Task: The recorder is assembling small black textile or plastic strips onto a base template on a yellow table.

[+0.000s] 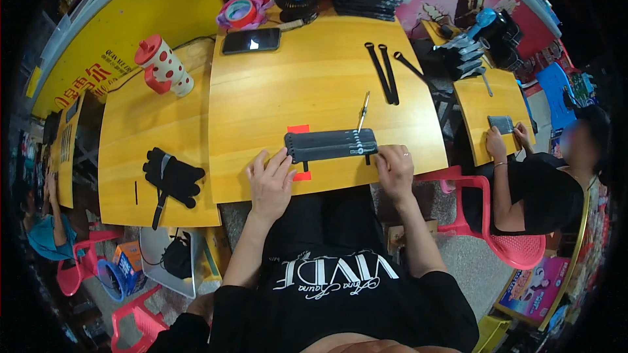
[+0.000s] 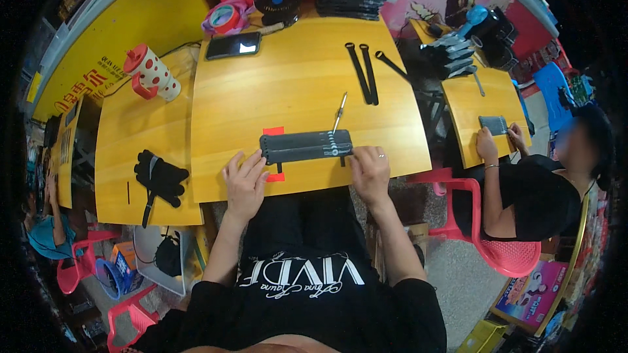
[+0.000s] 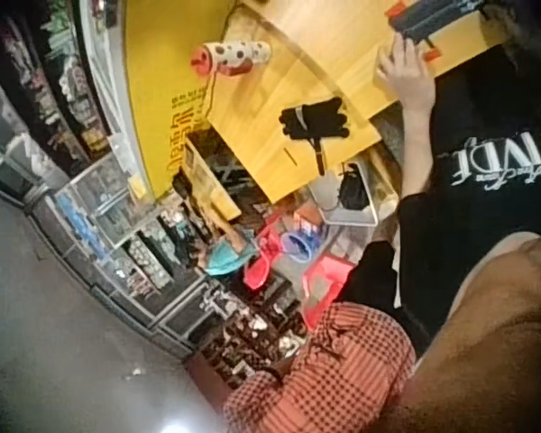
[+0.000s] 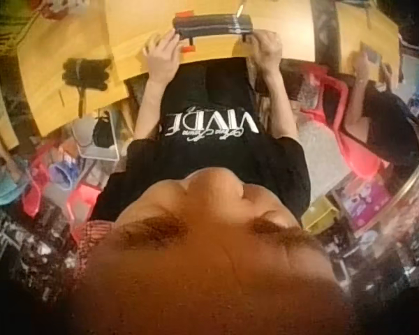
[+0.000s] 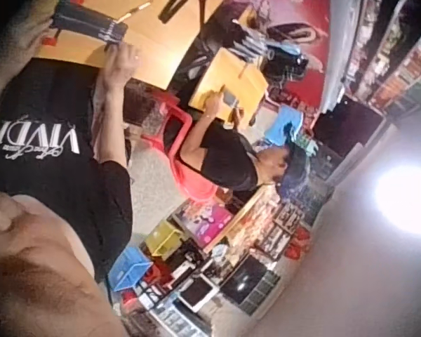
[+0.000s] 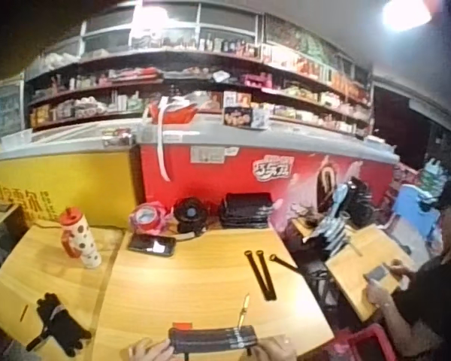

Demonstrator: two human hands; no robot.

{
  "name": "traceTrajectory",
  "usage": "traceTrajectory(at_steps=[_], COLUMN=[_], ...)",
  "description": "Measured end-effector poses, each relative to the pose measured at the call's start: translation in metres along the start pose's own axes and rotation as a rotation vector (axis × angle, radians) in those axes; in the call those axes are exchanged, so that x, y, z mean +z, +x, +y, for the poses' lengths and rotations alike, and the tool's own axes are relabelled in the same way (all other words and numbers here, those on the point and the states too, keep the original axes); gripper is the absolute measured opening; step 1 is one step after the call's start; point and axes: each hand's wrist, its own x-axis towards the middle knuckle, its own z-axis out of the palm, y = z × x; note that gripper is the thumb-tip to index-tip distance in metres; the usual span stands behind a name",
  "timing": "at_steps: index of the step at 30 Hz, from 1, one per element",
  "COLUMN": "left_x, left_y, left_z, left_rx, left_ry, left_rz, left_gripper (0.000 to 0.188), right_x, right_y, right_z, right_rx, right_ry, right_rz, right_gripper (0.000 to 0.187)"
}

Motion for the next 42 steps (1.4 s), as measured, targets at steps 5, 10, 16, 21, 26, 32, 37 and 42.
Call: traceTrajectory(at_steps=[5,10,16,21,26,32,37,42], left_x=[0.004,0.006,0.008,0.008,0.008,-0.042,-0.026,-0.030], left_y=[-0.004,-0.010,-0.007,-0.003,-0.009,0.007,-0.004,-0.007], left_z=[-0.001,-0.008,-0.005,-0.001,-0.006,0.066,0.053,0.046], left_rx=[0.017,-0.042,-0.031,-0.016,-0.037,0.183,0.077,-0.076], left_ry=[-0.073,-0.199,-0.193,-0.165,-0.222,-0.333,-0.755,-0.942], left_rz=[0.116,0.219,0.195,0.188,0.245,0.105,-0.308,-0.399], left_gripper=[0.027,0.022,0.022,0.024,0.030,0.050,0.008,0.007], right_x=[0.002,0.001,-0.010,-0.012,-0.033,-0.047,-0.050,-0.059], right_y=[0.077,0.146,0.168,0.146,0.114,0.001,-0.017,-0.012], right_z=[0.036,0.102,0.166,0.195,0.134,-0.033,-0.059,-0.037], right_rx=[0.084,0.353,0.592,0.445,0.192,-0.343,-0.273,-0.027], right_ry=[0.035,-0.613,-0.476,-0.444,-0.349,0.079,0.272,0.490], right_rz=[0.281,0.346,-0.135,0.073,0.377,-0.518,-0.611,-0.629], right_gripper=[0.015,0.027,0.033,0.021,0.012,0.031,0.020,0.010])
